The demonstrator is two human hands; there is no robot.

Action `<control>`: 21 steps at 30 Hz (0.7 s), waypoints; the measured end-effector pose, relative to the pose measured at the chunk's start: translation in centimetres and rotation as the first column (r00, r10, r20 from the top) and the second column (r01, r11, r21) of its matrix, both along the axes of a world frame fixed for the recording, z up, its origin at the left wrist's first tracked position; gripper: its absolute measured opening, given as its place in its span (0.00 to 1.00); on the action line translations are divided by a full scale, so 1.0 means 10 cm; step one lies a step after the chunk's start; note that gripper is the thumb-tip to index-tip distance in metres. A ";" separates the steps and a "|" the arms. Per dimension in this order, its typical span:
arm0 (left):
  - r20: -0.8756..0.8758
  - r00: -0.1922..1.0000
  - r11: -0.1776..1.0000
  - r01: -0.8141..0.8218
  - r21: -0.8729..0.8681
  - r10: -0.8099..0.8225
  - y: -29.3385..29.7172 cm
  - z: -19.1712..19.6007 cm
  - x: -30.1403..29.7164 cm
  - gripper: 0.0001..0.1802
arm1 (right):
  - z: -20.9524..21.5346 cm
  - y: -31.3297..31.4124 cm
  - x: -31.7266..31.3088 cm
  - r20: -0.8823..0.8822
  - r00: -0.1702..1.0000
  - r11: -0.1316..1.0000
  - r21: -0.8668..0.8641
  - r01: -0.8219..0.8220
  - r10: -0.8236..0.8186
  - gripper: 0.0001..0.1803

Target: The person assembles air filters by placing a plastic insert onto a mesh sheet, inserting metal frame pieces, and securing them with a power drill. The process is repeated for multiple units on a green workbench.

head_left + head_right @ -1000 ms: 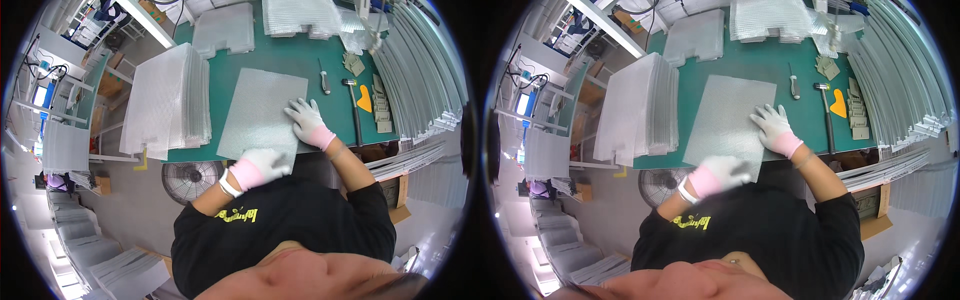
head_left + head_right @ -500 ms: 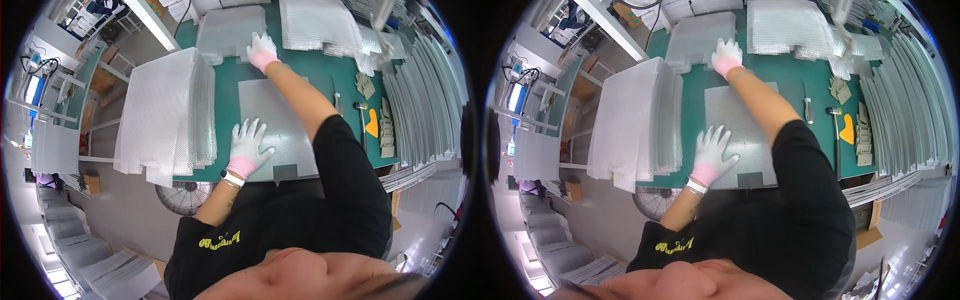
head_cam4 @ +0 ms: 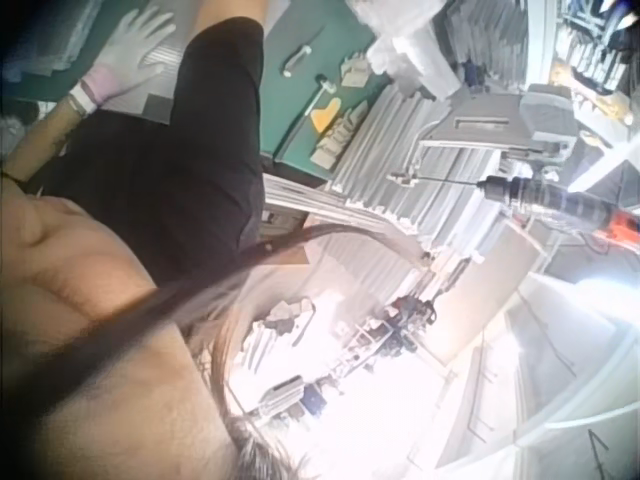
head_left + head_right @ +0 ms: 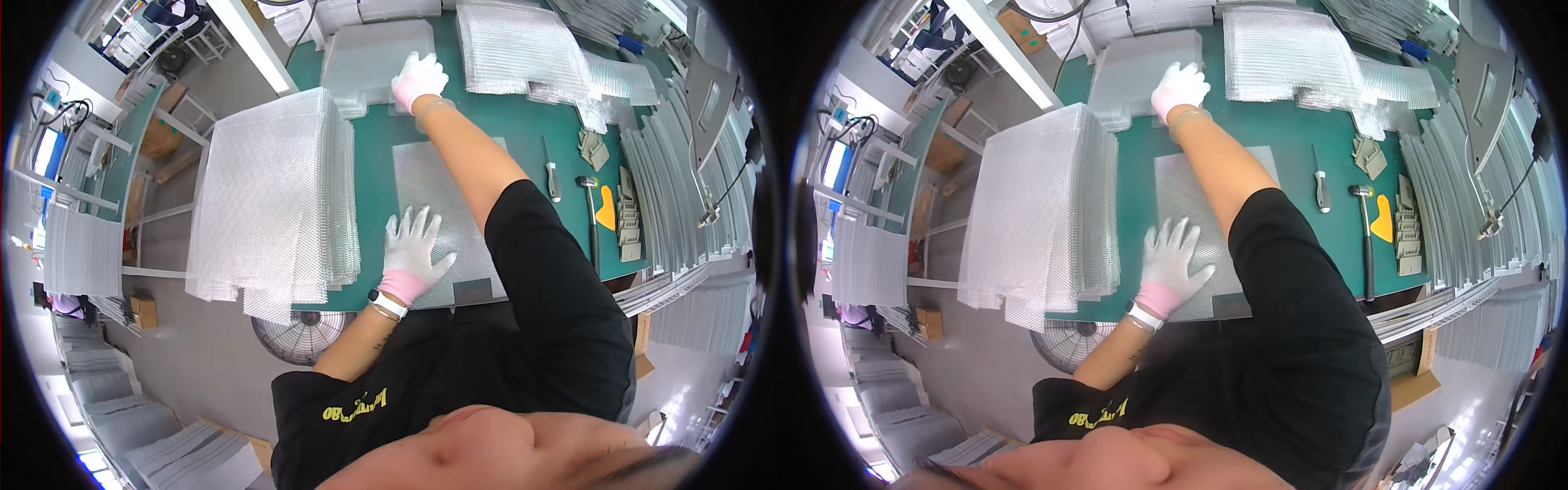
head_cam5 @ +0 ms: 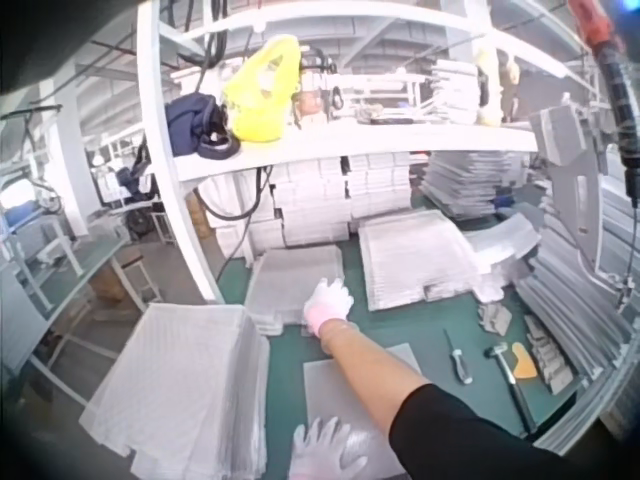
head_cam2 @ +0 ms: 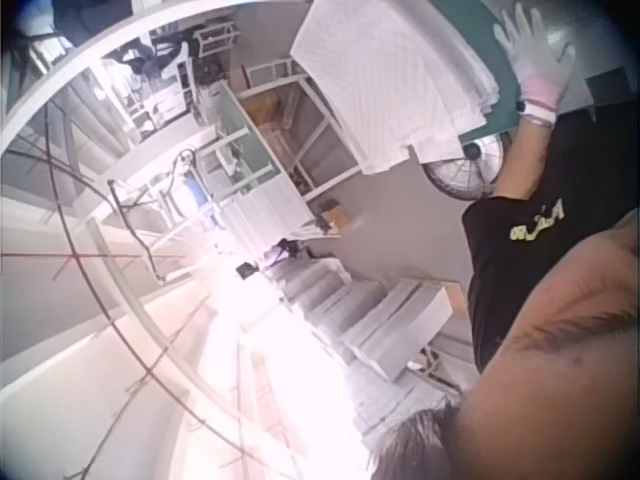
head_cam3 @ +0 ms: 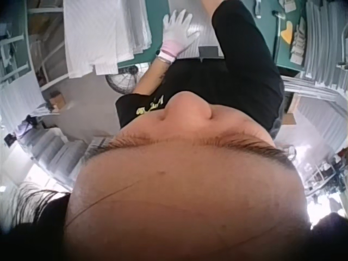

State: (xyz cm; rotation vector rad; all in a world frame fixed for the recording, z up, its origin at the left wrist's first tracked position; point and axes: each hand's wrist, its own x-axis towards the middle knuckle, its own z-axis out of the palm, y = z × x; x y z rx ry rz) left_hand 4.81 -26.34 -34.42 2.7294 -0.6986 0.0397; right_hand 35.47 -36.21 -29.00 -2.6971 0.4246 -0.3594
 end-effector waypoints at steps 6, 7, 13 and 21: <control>0.015 1.000 1.000 -0.008 -0.010 0.008 0.00 -0.02 0.00 0.42 | -0.06 0.10 -0.02 -0.196 0.981 0.999 -0.035 -0.005 -0.002 0.27; 0.013 1.000 1.000 -0.009 -0.009 0.009 0.00 -0.03 0.00 0.42 | -0.06 0.11 -0.01 -0.200 0.980 1.000 -0.011 0.004 -0.006 0.27; 0.007 1.000 1.000 -0.009 -0.017 0.009 0.02 -0.04 0.00 0.42 | 0.09 0.07 0.00 -0.157 0.987 0.998 0.061 0.026 -0.016 0.28; -0.013 1.000 1.000 -0.008 -0.011 0.007 0.01 -0.02 0.00 0.42 | 0.37 0.12 0.04 0.076 0.986 0.964 -0.234 -0.124 0.145 0.34</control>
